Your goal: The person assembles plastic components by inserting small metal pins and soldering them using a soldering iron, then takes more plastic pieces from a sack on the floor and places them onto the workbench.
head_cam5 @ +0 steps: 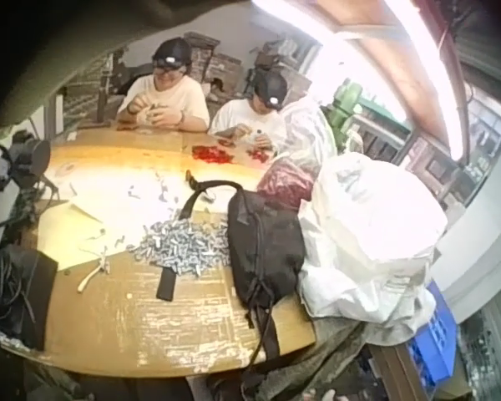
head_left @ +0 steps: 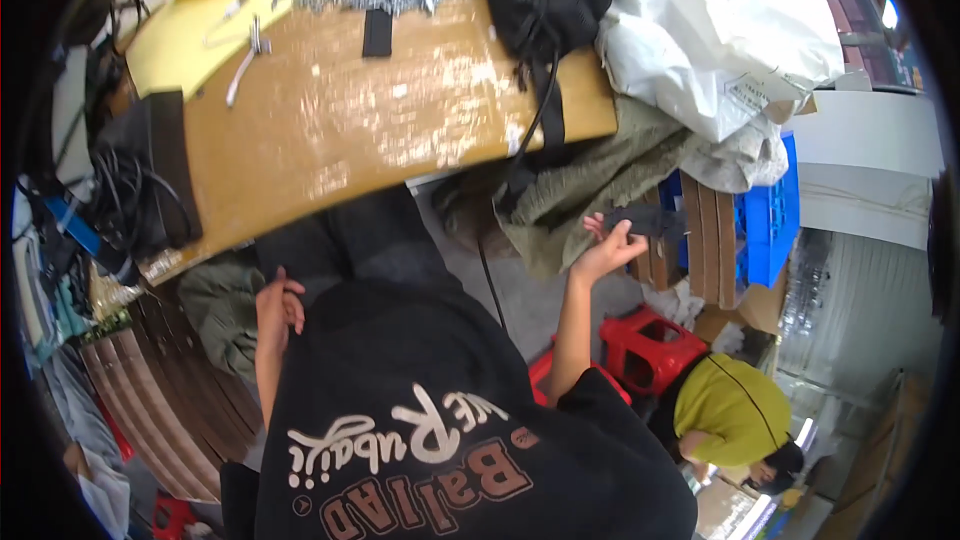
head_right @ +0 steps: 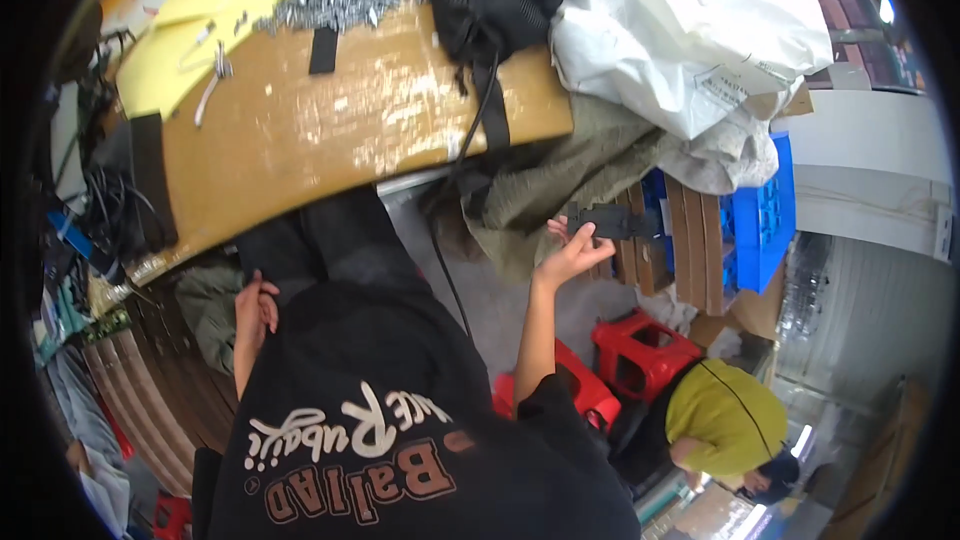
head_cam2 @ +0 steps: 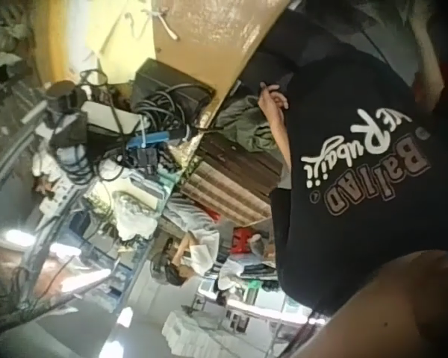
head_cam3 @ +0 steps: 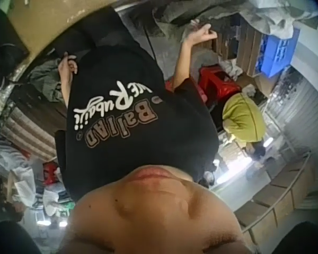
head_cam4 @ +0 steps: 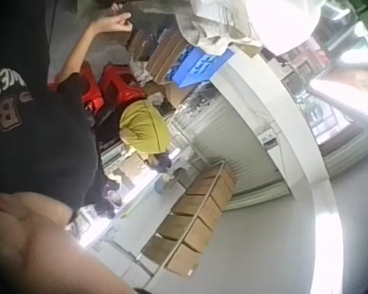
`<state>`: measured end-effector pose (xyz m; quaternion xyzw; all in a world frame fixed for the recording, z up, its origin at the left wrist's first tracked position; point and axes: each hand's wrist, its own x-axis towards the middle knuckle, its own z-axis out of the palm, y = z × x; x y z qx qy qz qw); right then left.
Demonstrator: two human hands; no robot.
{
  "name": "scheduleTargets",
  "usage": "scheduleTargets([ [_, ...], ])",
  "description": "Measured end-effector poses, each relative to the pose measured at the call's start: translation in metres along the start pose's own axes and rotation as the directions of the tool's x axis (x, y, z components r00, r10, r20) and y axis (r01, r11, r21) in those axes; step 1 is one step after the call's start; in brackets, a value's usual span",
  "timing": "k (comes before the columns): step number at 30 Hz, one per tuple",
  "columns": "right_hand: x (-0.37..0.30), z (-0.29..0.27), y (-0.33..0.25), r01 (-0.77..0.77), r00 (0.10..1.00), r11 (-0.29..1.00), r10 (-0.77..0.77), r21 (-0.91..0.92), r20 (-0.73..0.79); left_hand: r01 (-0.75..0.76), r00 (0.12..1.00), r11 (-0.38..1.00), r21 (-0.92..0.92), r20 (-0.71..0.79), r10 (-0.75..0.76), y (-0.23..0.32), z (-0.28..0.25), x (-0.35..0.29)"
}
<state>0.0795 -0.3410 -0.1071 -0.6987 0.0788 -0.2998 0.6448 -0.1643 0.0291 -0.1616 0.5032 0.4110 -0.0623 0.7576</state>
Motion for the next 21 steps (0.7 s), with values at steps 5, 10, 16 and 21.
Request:
scheduleTargets([
  [5, 0.014, 0.007, 0.112, -0.166, 0.986, 0.68, 0.09, -0.714, -0.143, 0.131, 0.991, 0.991, 0.006, -0.033, -0.131, 0.002, 0.0, -0.004],
  [10, 0.026, -0.049, 0.195, -0.098, 0.96, 0.791, -0.084, -0.604, -0.266, 0.103, 0.994, 0.989, -0.107, 0.048, -0.098, -0.001, -0.001, -0.011],
  [16, 0.039, -0.086, 0.196, -0.17, 0.916, 0.842, -0.058, -0.512, -0.398, 0.123, 0.991, 0.984, -0.132, 0.059, -0.116, 0.002, -0.004, -0.002],
  [21, 0.03, -0.075, 0.173, -0.292, 0.906, 0.712, -0.008, -0.639, -0.423, 0.128, 0.99, 0.981, -0.147, 0.074, -0.118, 0.001, -0.007, 0.0],
])
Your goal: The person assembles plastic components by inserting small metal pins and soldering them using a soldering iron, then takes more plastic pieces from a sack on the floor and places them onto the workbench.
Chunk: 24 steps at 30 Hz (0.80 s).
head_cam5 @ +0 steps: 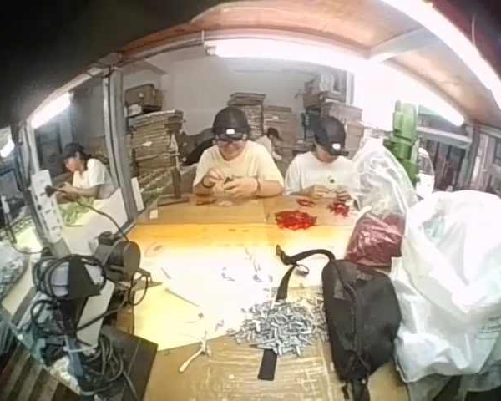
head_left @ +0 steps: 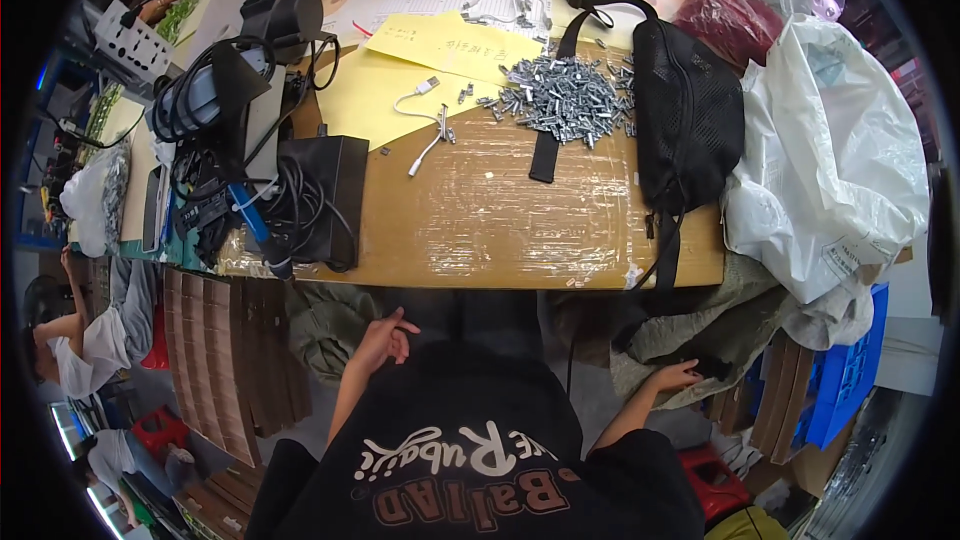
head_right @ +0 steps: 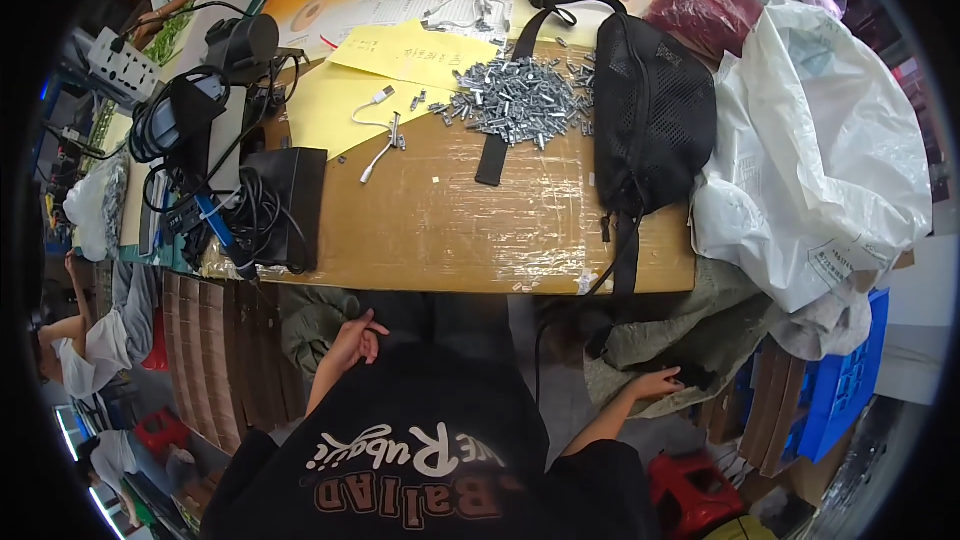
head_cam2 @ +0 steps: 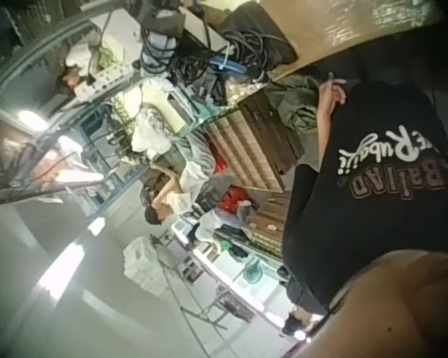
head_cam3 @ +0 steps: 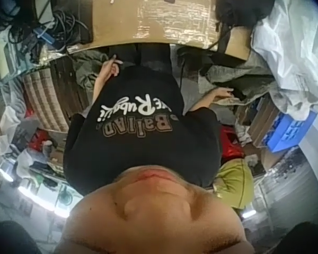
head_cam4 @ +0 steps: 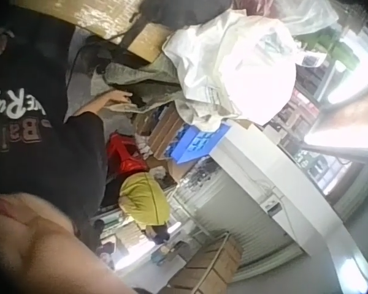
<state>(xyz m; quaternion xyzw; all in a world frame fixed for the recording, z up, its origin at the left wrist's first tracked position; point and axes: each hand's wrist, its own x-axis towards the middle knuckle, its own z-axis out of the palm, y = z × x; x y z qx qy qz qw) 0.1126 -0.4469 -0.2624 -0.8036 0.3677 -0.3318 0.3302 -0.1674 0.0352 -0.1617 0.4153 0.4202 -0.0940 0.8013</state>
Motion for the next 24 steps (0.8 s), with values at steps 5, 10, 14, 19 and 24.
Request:
scheduleTargets([
  [5, -0.007, 0.0, 0.055, 0.394, 0.9, 0.79, -0.228, -0.47, 0.371, 0.011, 0.996, 0.987, -0.159, 0.088, 0.003, 0.004, -0.004, 0.005],
  [10, 0.011, 0.001, 0.042, 0.257, 0.921, 0.959, -0.28, 0.115, 0.272, -0.333, 0.886, 0.497, -0.801, -0.086, 0.455, 0.019, -0.072, -0.02],
  [14, -0.021, -0.053, -0.166, 0.221, 0.973, 0.864, -0.229, 0.452, -0.038, -0.847, 0.34, 0.529, -0.053, -0.819, 0.462, 0.074, -0.114, -0.086],
  [19, -0.061, -0.067, -0.295, 0.455, 0.789, 0.387, -0.592, 0.802, -0.163, -0.487, -0.387, 0.304, 0.819, -0.514, 0.765, 0.163, -0.126, -0.121],
  [24, -0.126, -0.055, -0.401, 0.216, 0.359, 0.515, -0.832, 0.829, 0.423, -0.202, -0.281, 0.256, 0.945, -0.307, 0.91, 0.22, -0.134, -0.089],
])
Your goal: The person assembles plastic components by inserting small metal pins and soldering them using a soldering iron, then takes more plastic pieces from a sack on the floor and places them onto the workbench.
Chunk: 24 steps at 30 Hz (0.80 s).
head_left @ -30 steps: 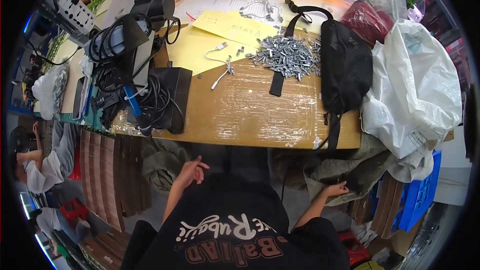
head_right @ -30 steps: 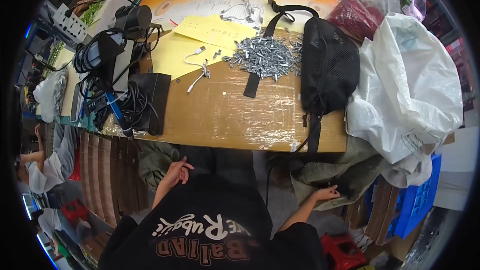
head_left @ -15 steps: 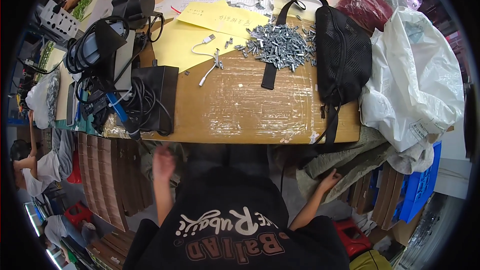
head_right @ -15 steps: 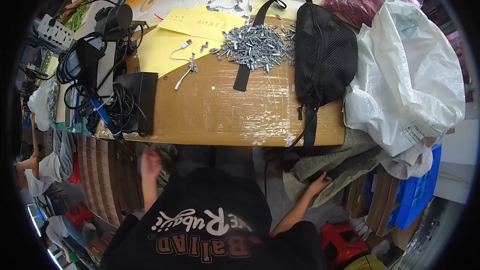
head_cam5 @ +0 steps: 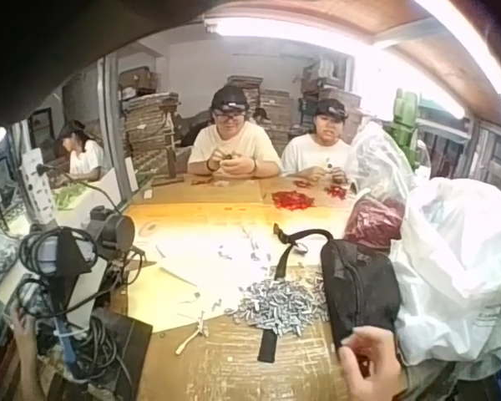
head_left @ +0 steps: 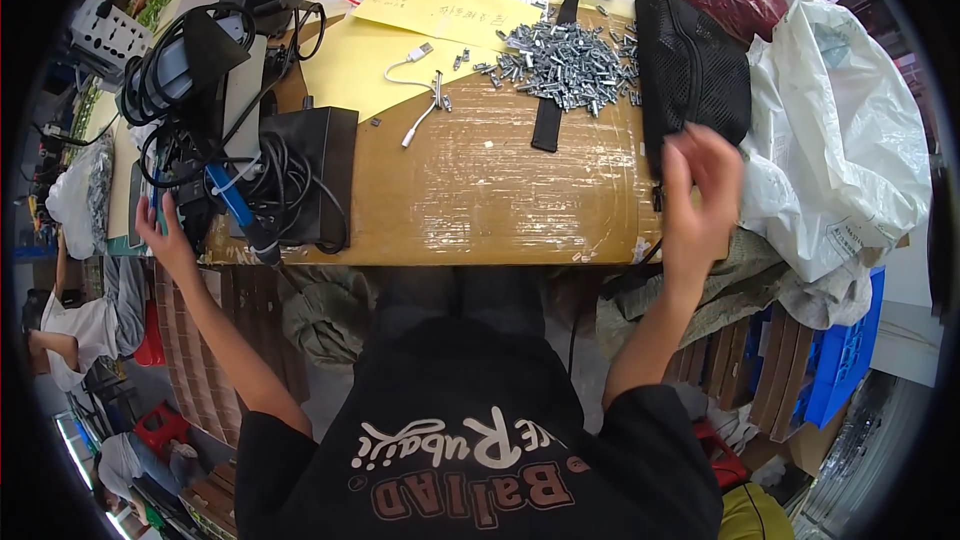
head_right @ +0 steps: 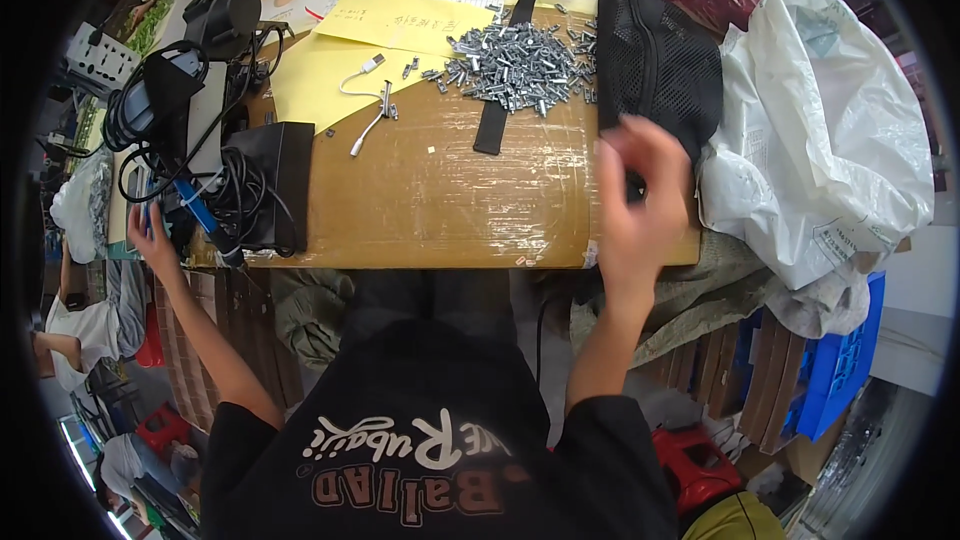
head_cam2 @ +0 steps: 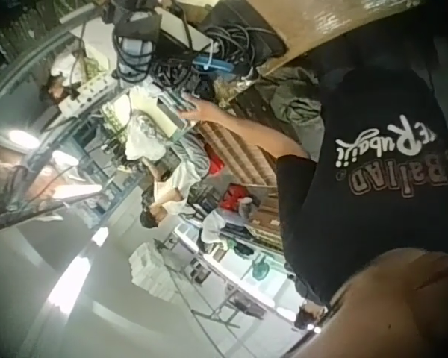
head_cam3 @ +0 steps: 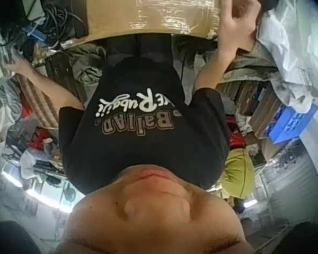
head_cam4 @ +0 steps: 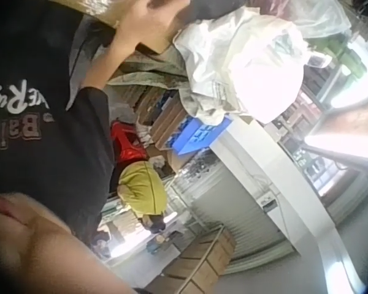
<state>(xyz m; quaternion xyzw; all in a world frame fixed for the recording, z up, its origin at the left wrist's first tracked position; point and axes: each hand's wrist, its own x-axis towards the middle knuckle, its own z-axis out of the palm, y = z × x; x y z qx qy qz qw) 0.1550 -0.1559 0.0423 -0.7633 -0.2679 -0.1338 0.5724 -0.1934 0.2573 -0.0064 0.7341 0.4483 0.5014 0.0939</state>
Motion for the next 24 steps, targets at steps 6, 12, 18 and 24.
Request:
scheduleTargets([
  [6, 0.086, 0.065, 0.027, 0.072, 0.908, 0.967, 0.038, -0.245, 0.416, 0.185, 0.978, 0.968, -0.167, 0.13, -0.165, -0.01, 0.009, 0.003],
  [12, 0.073, 0.094, 0.031, 0.134, 0.916, 0.96, -0.025, -0.247, 0.4, 0.282, 0.958, 0.907, -0.314, 0.144, -0.248, -0.014, 0.001, -0.001],
  [18, 0.056, 0.121, 0.031, 0.344, 0.895, 0.859, -0.178, -0.38, 0.409, 0.327, 0.944, 0.864, -0.383, 0.178, -0.279, -0.015, 0.004, 0.003],
  [24, 0.058, 0.132, 0.039, 0.395, 0.903, 0.794, -0.244, -0.462, 0.354, 0.484, 0.874, 0.612, -0.625, 0.32, -0.366, -0.013, -0.002, 0.024],
])
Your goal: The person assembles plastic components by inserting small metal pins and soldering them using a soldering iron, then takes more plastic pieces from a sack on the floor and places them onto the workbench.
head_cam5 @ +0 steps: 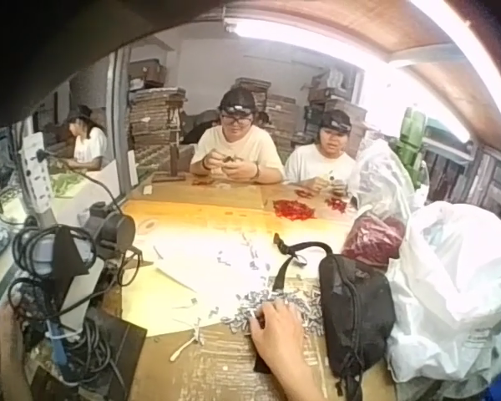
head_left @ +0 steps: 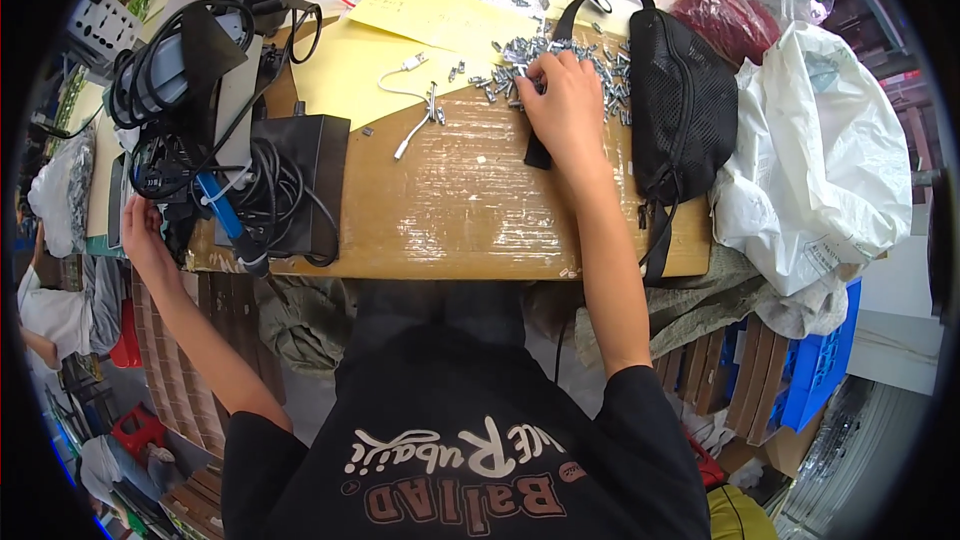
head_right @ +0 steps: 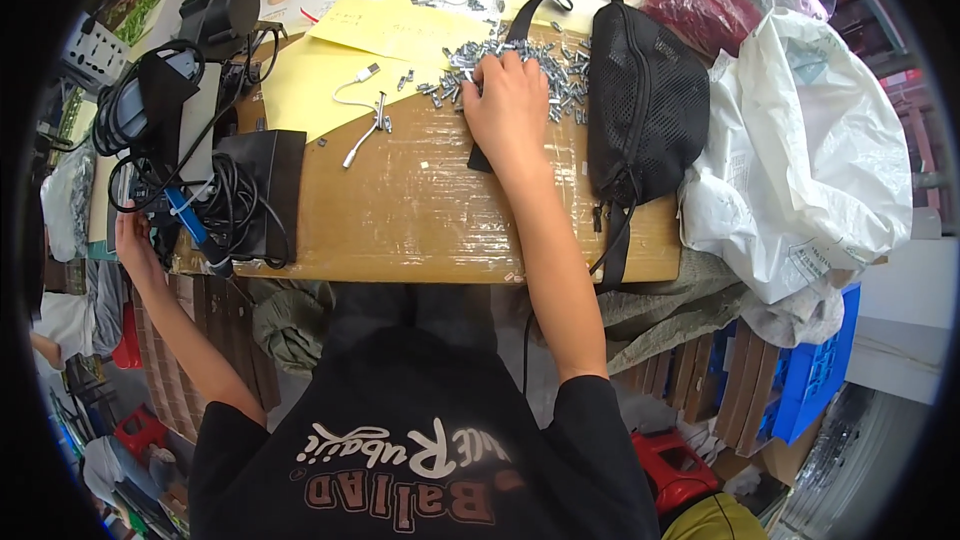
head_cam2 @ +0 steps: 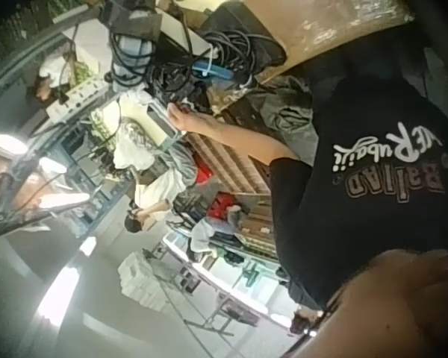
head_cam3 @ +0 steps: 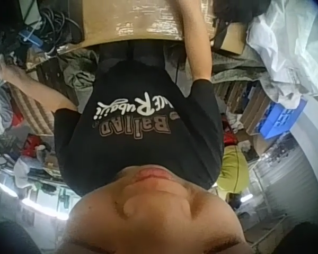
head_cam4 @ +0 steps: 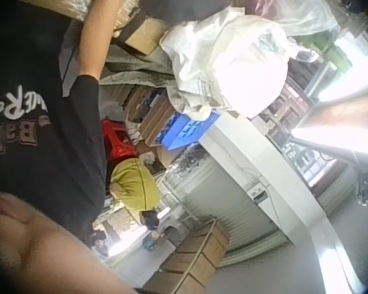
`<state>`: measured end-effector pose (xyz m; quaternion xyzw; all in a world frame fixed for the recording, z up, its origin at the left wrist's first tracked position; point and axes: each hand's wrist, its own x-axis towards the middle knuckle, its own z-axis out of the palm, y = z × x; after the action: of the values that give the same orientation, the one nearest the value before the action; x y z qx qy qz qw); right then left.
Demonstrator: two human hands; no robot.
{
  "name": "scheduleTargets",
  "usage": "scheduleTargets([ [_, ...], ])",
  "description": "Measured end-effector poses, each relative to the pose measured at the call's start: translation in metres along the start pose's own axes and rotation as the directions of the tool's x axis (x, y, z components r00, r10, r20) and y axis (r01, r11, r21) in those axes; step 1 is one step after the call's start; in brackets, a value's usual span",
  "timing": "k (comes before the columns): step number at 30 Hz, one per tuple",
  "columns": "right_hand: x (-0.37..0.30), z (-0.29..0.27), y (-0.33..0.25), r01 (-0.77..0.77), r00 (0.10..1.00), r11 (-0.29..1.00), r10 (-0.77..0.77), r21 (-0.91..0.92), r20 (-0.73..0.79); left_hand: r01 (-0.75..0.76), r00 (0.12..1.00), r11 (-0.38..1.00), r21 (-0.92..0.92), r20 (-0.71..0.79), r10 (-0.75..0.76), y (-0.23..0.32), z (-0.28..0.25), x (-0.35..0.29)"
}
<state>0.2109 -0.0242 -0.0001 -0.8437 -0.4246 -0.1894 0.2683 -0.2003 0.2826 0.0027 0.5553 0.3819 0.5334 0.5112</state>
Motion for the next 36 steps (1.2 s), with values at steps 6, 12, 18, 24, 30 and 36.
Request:
scheduleTargets([
  [6, 0.0, -0.002, -0.008, -0.061, 0.998, 0.991, 0.062, 0.117, -0.002, -0.003, 1.0, 0.997, -0.08, 0.017, 0.005, 0.03, 0.002, 0.002],
  [12, -0.01, -0.005, -0.001, -0.084, 0.992, 0.938, 0.11, 0.337, -0.059, -0.288, 0.896, 0.955, 0.072, -0.332, 0.296, 0.041, -0.039, -0.015],
  [18, -0.005, -0.017, -0.007, -0.119, 0.985, 0.828, 0.167, 0.548, -0.038, -0.429, 0.757, 0.901, -0.061, -0.569, 0.322, 0.125, 0.003, -0.115],
  [24, 0.0, -0.027, -0.008, -0.168, 0.977, 0.795, 0.214, 0.583, -0.01, 0.147, 0.939, 0.941, -0.304, 0.343, -0.036, 0.104, 0.159, -0.207],
  [30, -0.005, -0.02, -0.008, -0.082, 0.985, 0.752, 0.161, 0.654, -0.063, 0.499, 0.767, 0.808, -0.313, 0.593, -0.244, 0.04, 0.264, -0.225],
  [36, -0.009, -0.048, -0.027, -0.5, 0.863, 0.152, -0.003, 0.853, 0.506, 0.478, 0.811, 0.825, -0.301, 0.512, -0.283, 0.018, 0.282, -0.226],
])
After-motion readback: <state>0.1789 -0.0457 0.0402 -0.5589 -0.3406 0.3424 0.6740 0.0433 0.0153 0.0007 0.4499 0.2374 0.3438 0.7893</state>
